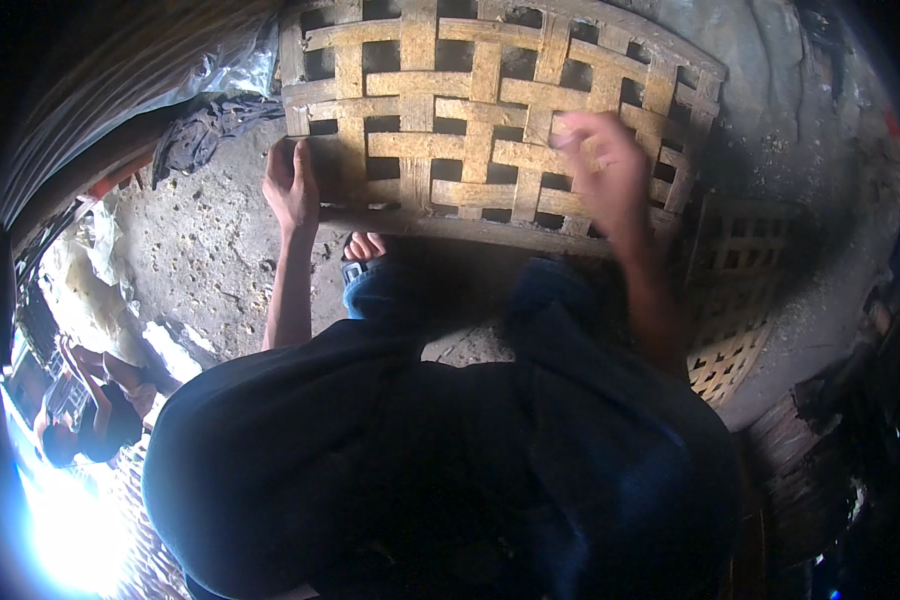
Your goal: The person assembles a wooden lattice tray by placing a dark rectangular slab inside, then covering it with a plastic sheet and a second lattice frame. The person presses the components together and adjusts the alignment.
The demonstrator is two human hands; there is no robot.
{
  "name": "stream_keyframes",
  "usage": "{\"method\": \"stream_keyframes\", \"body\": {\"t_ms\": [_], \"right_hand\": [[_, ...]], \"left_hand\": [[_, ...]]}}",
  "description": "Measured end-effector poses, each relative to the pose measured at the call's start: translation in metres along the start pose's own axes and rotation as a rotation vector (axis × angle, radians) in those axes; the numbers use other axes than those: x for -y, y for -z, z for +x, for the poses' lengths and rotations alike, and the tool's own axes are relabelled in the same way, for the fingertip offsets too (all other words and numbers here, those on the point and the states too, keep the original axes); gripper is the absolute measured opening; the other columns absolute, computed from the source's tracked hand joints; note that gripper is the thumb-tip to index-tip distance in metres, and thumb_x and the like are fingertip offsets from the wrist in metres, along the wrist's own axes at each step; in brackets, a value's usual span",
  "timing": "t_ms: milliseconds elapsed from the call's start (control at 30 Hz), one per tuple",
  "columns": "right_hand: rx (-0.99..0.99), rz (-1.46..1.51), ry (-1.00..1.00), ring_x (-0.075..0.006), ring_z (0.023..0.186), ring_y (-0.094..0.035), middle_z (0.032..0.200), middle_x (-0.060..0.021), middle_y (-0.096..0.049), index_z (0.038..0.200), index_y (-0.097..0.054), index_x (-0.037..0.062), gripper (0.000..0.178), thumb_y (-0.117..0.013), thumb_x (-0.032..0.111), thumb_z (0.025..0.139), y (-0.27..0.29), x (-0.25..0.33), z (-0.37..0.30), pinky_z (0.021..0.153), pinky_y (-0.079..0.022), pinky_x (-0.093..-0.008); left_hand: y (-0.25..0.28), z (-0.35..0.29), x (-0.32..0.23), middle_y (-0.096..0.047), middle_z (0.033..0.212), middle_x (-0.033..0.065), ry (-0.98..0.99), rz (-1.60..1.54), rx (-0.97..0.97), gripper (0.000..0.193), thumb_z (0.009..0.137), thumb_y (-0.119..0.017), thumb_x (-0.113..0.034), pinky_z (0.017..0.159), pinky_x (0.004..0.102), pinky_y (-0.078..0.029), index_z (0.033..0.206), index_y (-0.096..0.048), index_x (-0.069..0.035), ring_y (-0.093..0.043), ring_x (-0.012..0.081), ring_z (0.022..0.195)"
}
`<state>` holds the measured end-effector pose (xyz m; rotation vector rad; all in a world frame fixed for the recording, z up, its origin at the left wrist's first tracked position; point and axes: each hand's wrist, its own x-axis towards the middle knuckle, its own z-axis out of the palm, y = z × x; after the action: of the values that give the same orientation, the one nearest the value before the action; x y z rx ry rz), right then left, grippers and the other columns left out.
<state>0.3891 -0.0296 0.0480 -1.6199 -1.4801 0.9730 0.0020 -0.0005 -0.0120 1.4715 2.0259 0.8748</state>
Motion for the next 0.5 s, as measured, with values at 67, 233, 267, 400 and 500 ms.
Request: {"method": "stream_keyframes", "body": {"t_ms": [67, 233, 267, 400, 500], "right_hand": [[0.199, -0.030, 0.037, -0.0189, 0.074, -0.070, 0.088, -0.0097, -0.073, 0.098, -0.073, 0.0069, 0.012, -0.073, 0.015, 0.090, -0.041, 0.016, -0.021, 0.068, -0.054, -0.0321], [0.528, -0.128, -0.135, -0.0177, 0.061, -0.068, 0.067, -0.0087, -0.069, 0.096, -0.076, 0.0077, 0.021, -0.076, 0.027, 0.089, -0.076, 0.043, -0.046, 0.058, -0.052, -0.0311], [0.514, -0.188, -0.136, -0.0201, 0.061, -0.069, 0.066, -0.0087, -0.069, 0.096, -0.077, 0.0085, 0.023, -0.075, 0.030, 0.089, -0.081, 0.040, -0.047, 0.059, -0.053, -0.0328], [0.414, -0.342, -0.075, -0.0341, 0.066, -0.070, 0.069, -0.0136, -0.070, 0.092, -0.077, 0.0093, 0.033, -0.073, 0.042, 0.088, -0.099, 0.041, -0.046, 0.064, -0.055, -0.0453], [0.418, -0.348, -0.084, -0.0358, 0.065, -0.070, 0.068, -0.0157, -0.070, 0.088, -0.078, 0.0082, 0.035, -0.074, 0.043, 0.087, -0.111, 0.039, -0.047, 0.065, -0.056, -0.0451]], "left_hand": [[-0.003, 0.000, 0.000, -0.067, 0.075, 0.0126, -0.005, -0.005, -0.006, 0.033, 0.097, -0.068, -0.031, 0.066, 0.0323, -0.051, 0.111, -0.067, -0.001, -0.060, 0.0136, 0.067], [0.001, -0.001, -0.008, -0.071, 0.089, 0.0129, 0.063, -0.011, 0.034, 0.033, 0.098, -0.067, -0.030, 0.077, 0.0331, -0.051, 0.112, -0.067, 0.000, -0.064, 0.0161, 0.080], [0.002, -0.001, -0.009, -0.072, 0.094, 0.0128, 0.083, -0.020, 0.047, 0.032, 0.099, -0.065, -0.030, 0.081, 0.0333, -0.051, 0.112, -0.067, 0.000, -0.065, 0.0169, 0.085], [0.005, -0.001, -0.015, -0.070, 0.091, 0.0100, 0.141, 0.018, 0.096, 0.034, 0.100, -0.065, -0.031, 0.080, 0.0332, -0.051, 0.112, -0.066, 0.001, -0.062, 0.0151, 0.083], [0.004, 0.000, -0.014, -0.069, 0.090, 0.0053, 0.118, -0.054, 0.061, 0.030, 0.101, -0.064, -0.027, 0.075, 0.0305, -0.050, 0.109, -0.066, 0.001, -0.060, 0.0130, 0.080]]}}
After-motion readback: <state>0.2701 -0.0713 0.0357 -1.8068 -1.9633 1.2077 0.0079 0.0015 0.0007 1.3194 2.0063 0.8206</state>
